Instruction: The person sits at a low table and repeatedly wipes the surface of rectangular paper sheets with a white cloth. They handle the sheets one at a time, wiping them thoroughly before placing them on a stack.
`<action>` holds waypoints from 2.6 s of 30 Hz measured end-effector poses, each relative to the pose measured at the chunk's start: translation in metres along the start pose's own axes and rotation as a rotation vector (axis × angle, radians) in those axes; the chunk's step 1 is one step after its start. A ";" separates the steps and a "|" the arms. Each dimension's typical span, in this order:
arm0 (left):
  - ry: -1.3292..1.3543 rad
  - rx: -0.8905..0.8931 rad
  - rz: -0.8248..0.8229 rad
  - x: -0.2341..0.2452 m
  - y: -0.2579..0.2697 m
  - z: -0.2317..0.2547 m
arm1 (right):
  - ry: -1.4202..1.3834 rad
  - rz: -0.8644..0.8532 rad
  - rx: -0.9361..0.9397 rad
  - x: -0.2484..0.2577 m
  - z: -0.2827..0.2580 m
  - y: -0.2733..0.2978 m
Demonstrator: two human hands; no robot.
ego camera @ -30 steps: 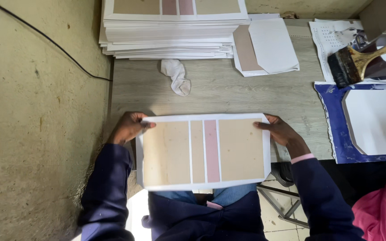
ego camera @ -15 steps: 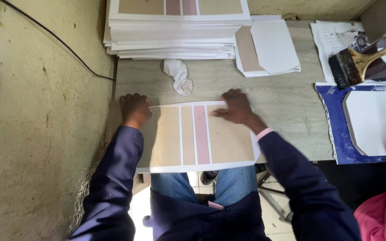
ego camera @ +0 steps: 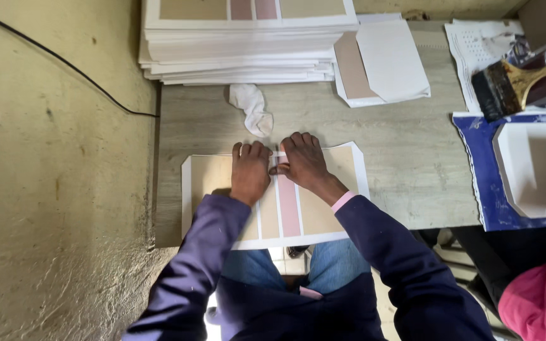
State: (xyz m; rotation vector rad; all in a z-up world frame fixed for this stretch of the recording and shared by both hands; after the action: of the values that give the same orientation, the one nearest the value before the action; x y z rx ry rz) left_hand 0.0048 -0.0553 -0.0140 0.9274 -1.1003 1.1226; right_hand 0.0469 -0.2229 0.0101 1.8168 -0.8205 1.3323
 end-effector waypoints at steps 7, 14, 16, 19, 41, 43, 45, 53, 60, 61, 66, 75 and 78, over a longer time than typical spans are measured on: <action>-0.135 -0.082 0.425 -0.002 0.038 0.028 | 0.150 0.477 0.108 -0.046 -0.015 0.028; 0.039 -0.072 0.319 -0.010 0.031 0.022 | 0.113 0.426 0.074 -0.041 -0.006 0.020; -0.013 -0.072 0.443 -0.017 0.028 0.018 | 0.076 0.338 0.071 -0.032 -0.002 0.008; -0.025 -0.074 0.533 -0.018 0.028 0.017 | 0.021 0.122 -0.004 -0.032 -0.014 0.008; -0.136 -0.015 0.611 0.014 0.067 -0.052 | 0.269 0.643 -0.081 -0.058 0.004 0.044; -0.194 0.024 0.681 0.013 0.063 -0.054 | 0.246 0.642 -0.050 -0.037 0.008 0.044; -0.223 0.029 0.739 0.013 0.065 -0.055 | 0.091 0.303 -0.040 -0.028 0.020 0.045; -0.264 0.065 0.803 0.024 0.063 -0.050 | 0.253 0.534 -0.135 -0.048 0.033 0.059; -0.231 0.015 0.680 0.023 0.068 -0.053 | 0.108 0.257 -0.180 0.003 0.061 0.099; -0.229 0.027 0.673 0.025 0.068 -0.056 | 0.108 0.246 -0.172 -0.008 0.057 0.102; -0.157 -0.148 0.537 0.063 0.056 -0.051 | 0.285 0.390 -0.238 -0.020 0.036 0.102; 0.038 -0.075 0.618 0.021 0.049 -0.074 | -0.131 0.028 0.127 0.072 -0.024 -0.060; 0.031 -0.025 0.657 0.014 0.047 -0.072 | -0.264 0.082 0.400 0.003 -0.039 -0.116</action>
State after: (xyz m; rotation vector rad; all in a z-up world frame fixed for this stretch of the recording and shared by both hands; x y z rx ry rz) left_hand -0.0268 0.0257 -0.0148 0.5274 -1.4385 1.6392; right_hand 0.1241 -0.1277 -0.0009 2.3315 -0.8129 1.4020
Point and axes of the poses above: each hand's wrist, its own y-axis away from the middle knuckle, its own x-axis out of the back of the hand, z = x × y, the point moved 2 cm from there along -y, towards the middle knuckle, and after that the axes turned 7 degrees about -z, right-handed, at the moved point
